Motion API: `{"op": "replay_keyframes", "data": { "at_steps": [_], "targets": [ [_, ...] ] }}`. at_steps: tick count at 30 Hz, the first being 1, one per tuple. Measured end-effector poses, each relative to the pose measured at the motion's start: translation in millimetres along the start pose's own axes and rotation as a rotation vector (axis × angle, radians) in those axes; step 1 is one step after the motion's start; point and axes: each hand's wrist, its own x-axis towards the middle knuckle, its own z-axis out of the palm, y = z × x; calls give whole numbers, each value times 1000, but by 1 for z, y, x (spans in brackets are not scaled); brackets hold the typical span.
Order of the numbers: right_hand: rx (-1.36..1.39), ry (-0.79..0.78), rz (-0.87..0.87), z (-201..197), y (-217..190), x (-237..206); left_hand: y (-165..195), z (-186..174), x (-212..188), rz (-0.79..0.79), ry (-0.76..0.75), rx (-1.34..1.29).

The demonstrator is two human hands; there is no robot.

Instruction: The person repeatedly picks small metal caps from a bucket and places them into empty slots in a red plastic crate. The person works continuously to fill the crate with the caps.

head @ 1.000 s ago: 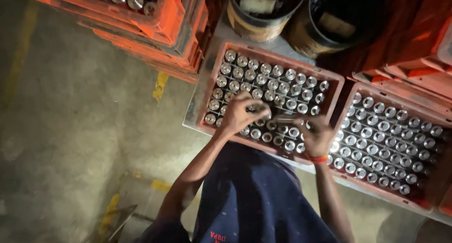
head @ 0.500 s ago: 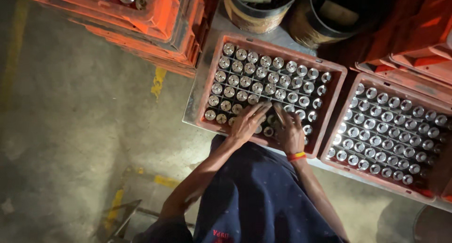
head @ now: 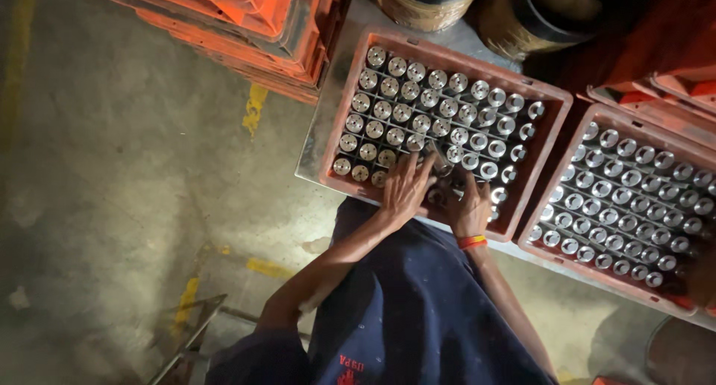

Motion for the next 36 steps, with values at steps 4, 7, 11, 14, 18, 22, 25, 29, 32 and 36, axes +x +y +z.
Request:
{"op": "replay_keyframes", "data": {
  "at_steps": [4,7,11,14,18,22,25,29,32,36],
  "targets": [
    [96,-62,163,14,-1,12,-2,-17,9,-140,33,-181],
    [245,26,76,18,2,32,-12,-37,6,-161,143,-234],
    [740,129,280,2,9,45,-16,-47,5,-218,84,-265],
    [819,163,271,-11,11,38,-12,-39,5,-165,103,-240],
    [435,35,161,-12,11,19,-7,-18,2,-152,14,-121],
    [257,-38,62,3,20,10,-7,9,0,-192,-237,-17],
    [91,-29,-5,20,26,10,-6,28,4,-139,-133,72],
    [128,-77,17,28,27,15,-11,25,18,-25,-226,48],
    [403,-43,62,-1,37,11,-27,-8,27,17,-218,-95],
    [907,82,163,-50,61,5,-42,-53,35,-47,4,-725]
  ]
}}
